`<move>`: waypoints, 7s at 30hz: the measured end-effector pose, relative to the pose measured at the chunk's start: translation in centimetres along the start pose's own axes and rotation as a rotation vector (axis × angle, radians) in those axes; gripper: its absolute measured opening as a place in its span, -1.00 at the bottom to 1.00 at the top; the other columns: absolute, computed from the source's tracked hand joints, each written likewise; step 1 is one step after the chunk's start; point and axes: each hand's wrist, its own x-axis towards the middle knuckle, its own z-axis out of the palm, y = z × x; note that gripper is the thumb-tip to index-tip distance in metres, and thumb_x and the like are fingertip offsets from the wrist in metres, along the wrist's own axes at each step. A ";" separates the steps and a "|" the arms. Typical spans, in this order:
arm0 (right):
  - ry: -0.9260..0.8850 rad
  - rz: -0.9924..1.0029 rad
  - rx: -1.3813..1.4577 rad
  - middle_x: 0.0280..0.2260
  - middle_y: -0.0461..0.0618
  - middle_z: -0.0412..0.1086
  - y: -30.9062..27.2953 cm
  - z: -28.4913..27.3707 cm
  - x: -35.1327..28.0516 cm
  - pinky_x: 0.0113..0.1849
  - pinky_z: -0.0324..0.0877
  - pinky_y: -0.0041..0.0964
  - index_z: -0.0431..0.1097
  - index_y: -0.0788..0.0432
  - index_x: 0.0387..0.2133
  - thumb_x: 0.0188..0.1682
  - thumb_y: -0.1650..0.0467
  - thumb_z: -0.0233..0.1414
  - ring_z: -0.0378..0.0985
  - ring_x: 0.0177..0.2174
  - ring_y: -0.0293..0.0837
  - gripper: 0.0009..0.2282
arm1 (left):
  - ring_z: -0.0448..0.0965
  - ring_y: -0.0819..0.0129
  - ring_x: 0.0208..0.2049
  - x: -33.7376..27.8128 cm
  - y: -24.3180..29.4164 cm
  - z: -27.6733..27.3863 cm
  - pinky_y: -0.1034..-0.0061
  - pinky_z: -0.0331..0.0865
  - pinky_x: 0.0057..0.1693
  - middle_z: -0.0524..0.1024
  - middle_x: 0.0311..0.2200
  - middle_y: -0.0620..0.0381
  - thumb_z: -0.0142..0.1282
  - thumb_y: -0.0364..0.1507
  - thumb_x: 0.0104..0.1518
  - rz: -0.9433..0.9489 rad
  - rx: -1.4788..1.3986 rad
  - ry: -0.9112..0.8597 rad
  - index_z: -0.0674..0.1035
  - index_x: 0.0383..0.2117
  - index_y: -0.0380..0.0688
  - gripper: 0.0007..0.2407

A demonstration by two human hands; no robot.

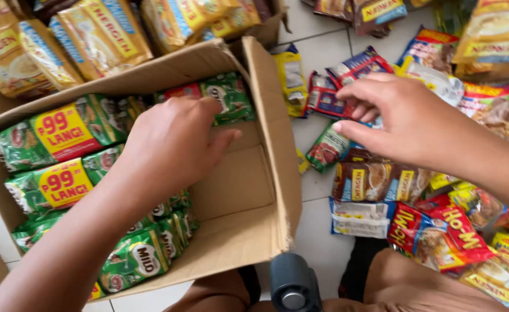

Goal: Sorting various food and drink sachets from a pile on the floor and packing them into cardboard boxes.

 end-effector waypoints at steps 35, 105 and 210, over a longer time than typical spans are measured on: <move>-0.258 0.251 0.069 -0.26 0.04 0.46 30.3 9.9 -18.6 -0.11 0.38 -0.01 0.42 0.11 -0.18 -0.31 0.38 0.30 0.51 -0.16 0.09 -0.62 | 0.60 -0.10 -0.07 13.5 21.1 29.9 0.07 0.50 -0.02 0.59 -0.14 -0.15 0.17 -0.51 -0.01 0.248 -0.111 -0.625 0.46 -0.03 -0.15 -0.65; -0.198 -0.353 -0.787 -0.21 0.23 0.41 -11.1 10.9 10.6 -0.02 0.30 0.03 0.22 0.36 0.06 -0.62 0.10 0.41 0.44 -0.09 0.19 -0.06 | 0.35 -0.16 0.06 -5.9 -13.7 9.8 0.07 0.17 0.26 0.35 -0.01 -0.29 0.41 -0.33 -0.53 0.225 0.120 0.144 0.03 0.36 -0.41 0.11; 0.209 0.519 0.549 -0.28 0.14 0.47 38.6 1.4 11.3 -0.22 0.43 -0.12 0.42 0.38 -0.08 0.19 0.17 0.06 0.50 -0.30 -0.06 -0.59 | 0.68 0.40 -0.39 34.9 14.8 23.6 0.58 0.33 -0.42 0.63 -0.31 0.12 0.08 -0.55 0.20 -0.691 -1.830 0.091 0.48 -0.05 -0.27 -0.79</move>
